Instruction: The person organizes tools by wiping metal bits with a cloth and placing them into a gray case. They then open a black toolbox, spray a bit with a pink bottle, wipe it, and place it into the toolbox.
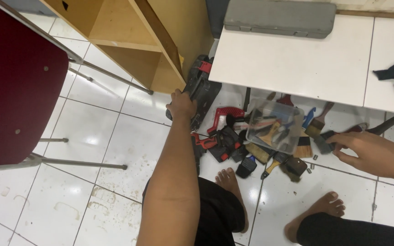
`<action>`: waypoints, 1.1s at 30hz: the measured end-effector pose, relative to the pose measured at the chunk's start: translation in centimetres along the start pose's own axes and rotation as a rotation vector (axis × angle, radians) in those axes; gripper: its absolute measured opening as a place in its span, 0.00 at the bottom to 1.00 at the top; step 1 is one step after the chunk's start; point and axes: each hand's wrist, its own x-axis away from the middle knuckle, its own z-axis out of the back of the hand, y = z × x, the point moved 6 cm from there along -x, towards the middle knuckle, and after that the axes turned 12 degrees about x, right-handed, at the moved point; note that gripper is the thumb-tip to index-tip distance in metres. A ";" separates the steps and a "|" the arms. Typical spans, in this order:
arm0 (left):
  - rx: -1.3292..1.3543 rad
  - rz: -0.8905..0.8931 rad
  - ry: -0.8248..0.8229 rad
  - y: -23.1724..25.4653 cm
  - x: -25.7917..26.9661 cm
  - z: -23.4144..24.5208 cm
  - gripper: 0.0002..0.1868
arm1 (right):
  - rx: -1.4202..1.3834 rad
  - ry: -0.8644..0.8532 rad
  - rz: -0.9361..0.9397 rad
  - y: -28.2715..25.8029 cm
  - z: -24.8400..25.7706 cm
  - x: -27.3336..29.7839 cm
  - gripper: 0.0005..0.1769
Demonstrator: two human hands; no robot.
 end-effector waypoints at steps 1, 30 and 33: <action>-0.002 0.000 0.000 -0.2 0.1 0.1 0.22 | -0.002 0.000 0.001 -0.1 0.0 -0.1 0.24; -0.027 -0.177 -0.091 -0.6 7.6 12.9 0.14 | -0.233 -0.020 0.031 -2.2 3.7 3.3 0.31; -0.049 -0.194 -0.082 0.1 11.5 15.5 0.15 | -0.209 -0.009 0.039 -2.7 3.9 4.3 0.27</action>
